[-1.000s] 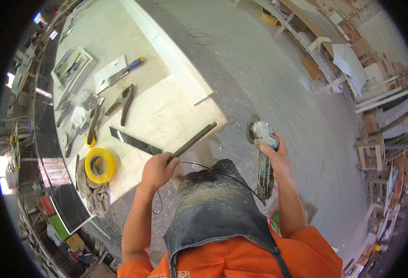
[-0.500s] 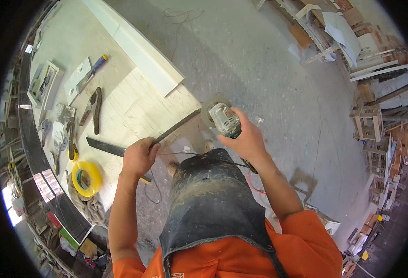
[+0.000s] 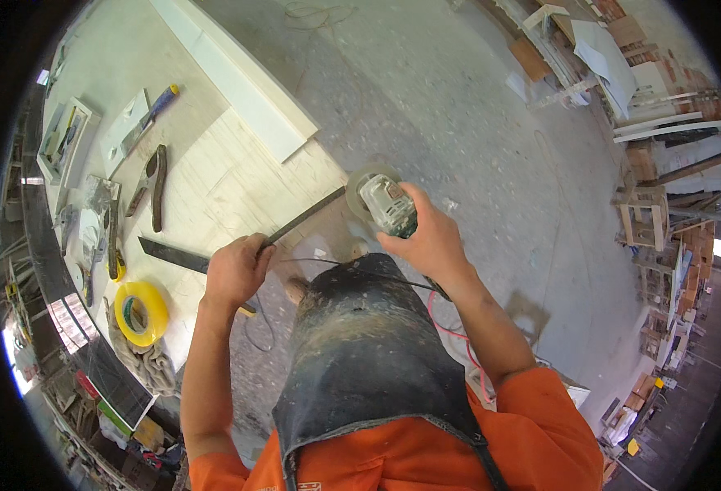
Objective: The person grinds the edges of black metal trim pieces using an angle grinder, then fits them onto the edges of a large black marble slab. They apply yellow tape to secure the trims in place.
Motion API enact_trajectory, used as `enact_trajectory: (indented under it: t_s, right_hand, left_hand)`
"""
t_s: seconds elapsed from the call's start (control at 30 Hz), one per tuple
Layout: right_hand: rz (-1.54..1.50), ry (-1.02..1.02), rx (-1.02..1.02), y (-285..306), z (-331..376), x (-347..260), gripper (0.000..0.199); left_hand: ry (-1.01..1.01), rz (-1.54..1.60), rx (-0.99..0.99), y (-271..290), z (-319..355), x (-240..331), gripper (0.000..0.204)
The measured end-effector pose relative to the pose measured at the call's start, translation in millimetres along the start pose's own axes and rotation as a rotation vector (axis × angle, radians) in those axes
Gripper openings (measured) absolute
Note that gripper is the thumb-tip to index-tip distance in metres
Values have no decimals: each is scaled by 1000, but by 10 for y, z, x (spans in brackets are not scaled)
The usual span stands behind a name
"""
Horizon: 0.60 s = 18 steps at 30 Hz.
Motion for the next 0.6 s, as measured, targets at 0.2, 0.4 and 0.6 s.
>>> enact_trajectory:
  t_s: [0.2,0.4,0.6]
  right_hand:
    - [28,-21,-5,1,-28,-1,84]
    - [40,-75,-2,66,-40,71,84]
    - [1,-69,66,156,13,259,85]
  left_hand:
    - [-87,7,103,2,36,-11,21]
    - [-91,-7,91,13,31,14,21]
    - [-101,-40,91,-3,18,22,21]
Point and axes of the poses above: each hand's wrist, its own z-axis away from the middle knuckle, its own y-axis out of the back of the hand, x = y × z, the point moved 8 cm from there along -z, towards the middle knuckle, and after that the axes turned 4 degrees about -x, right-handed, at the moved point
